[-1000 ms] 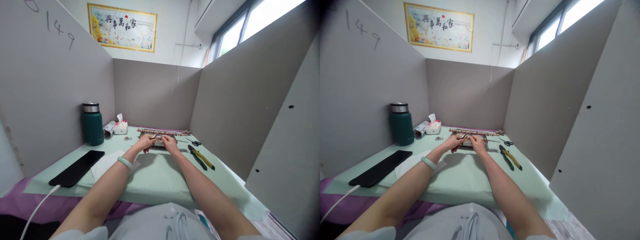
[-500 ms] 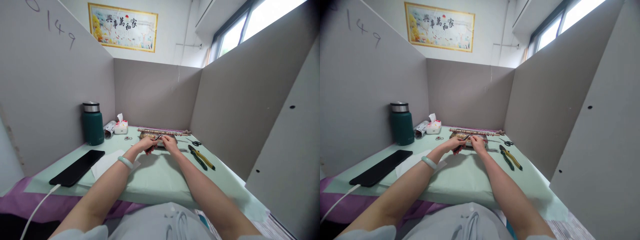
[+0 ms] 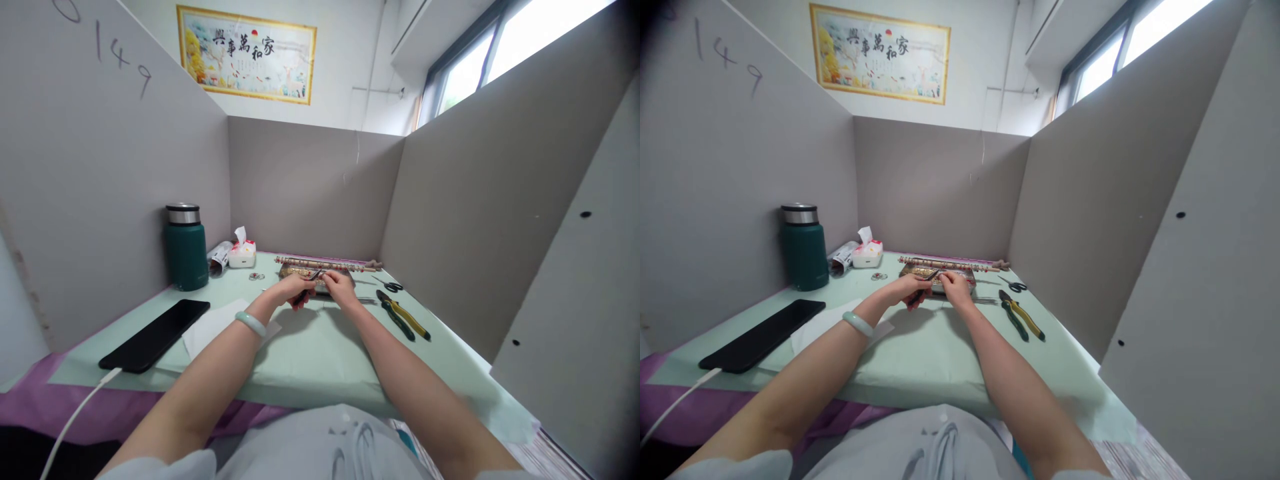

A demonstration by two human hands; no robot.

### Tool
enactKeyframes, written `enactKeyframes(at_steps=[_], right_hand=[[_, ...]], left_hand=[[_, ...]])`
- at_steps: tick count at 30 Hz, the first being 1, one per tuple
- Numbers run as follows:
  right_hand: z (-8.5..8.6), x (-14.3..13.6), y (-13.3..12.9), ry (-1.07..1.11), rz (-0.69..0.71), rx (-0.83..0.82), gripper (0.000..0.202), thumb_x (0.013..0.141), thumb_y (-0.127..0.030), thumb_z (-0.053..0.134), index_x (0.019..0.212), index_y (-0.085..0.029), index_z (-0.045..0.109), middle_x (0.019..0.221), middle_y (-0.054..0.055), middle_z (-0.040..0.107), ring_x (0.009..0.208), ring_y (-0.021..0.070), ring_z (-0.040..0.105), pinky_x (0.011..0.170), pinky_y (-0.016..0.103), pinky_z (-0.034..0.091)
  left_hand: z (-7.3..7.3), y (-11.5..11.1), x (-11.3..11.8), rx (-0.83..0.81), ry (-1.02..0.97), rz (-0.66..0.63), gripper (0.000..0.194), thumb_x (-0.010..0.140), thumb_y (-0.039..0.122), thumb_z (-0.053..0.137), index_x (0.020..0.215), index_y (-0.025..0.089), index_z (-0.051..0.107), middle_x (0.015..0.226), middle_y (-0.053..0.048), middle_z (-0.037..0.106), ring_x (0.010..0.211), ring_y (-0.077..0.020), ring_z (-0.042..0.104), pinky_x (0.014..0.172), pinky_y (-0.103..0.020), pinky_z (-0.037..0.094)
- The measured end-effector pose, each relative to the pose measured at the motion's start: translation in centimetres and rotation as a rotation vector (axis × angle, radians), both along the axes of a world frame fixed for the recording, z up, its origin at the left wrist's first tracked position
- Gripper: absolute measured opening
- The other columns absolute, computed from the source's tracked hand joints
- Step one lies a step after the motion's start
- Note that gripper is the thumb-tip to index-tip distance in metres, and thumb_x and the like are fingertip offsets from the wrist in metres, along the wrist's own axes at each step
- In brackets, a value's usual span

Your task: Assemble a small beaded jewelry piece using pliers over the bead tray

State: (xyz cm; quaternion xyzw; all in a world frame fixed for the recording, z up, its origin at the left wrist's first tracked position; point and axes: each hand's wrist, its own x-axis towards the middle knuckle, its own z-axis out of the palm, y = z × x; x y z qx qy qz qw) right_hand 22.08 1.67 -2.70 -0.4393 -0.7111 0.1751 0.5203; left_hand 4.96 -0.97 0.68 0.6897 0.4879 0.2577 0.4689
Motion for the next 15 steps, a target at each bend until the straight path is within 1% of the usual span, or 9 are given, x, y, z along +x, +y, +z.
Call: enactKeyframes(at_steps=[5, 9, 15], right_hand=[[0.0, 0.06, 0.03, 0.002, -0.019, 0.008, 0.036, 0.077, -0.045, 0.043, 0.08, -0.019, 0.068, 0.063, 0.0, 0.061, 0.065, 0.0157, 0.053, 0.06, 0.025, 0.04], [-0.1, 0.09, 0.17, 0.05, -0.018, 0.008, 0.035, 0.077, -0.044, 0.045, 0.083, -0.018, 0.068, 0.068, 0.001, 0.063, 0.066, 0.0153, 0.053, 0.061, 0.024, 0.04], [-0.14, 0.1, 0.16, 0.031, -0.041, 0.015, 0.036, 0.077, -0.045, 0.045, 0.084, -0.018, 0.068, 0.068, 0.001, 0.062, 0.065, 0.0151, 0.052, 0.06, 0.024, 0.038]], left_hand=[[0.05, -0.02, -0.13, -0.008, -0.059, -0.027, 0.038, 0.078, 0.05, 0.054, 0.079, 0.013, 0.058, 0.051, 0.0, 0.054, 0.04, -0.0122, 0.05, 0.038, -0.024, 0.04], [-0.02, 0.12, -0.18, -0.017, -0.077, -0.035, 0.037, 0.077, 0.05, 0.054, 0.079, 0.013, 0.059, 0.051, -0.001, 0.054, 0.04, -0.0123, 0.05, 0.037, -0.024, 0.04], [-0.03, 0.11, -0.21, -0.038, -0.076, -0.042, 0.038, 0.077, 0.051, 0.054, 0.078, 0.013, 0.059, 0.052, 0.0, 0.053, 0.04, -0.0122, 0.05, 0.038, -0.025, 0.041]])
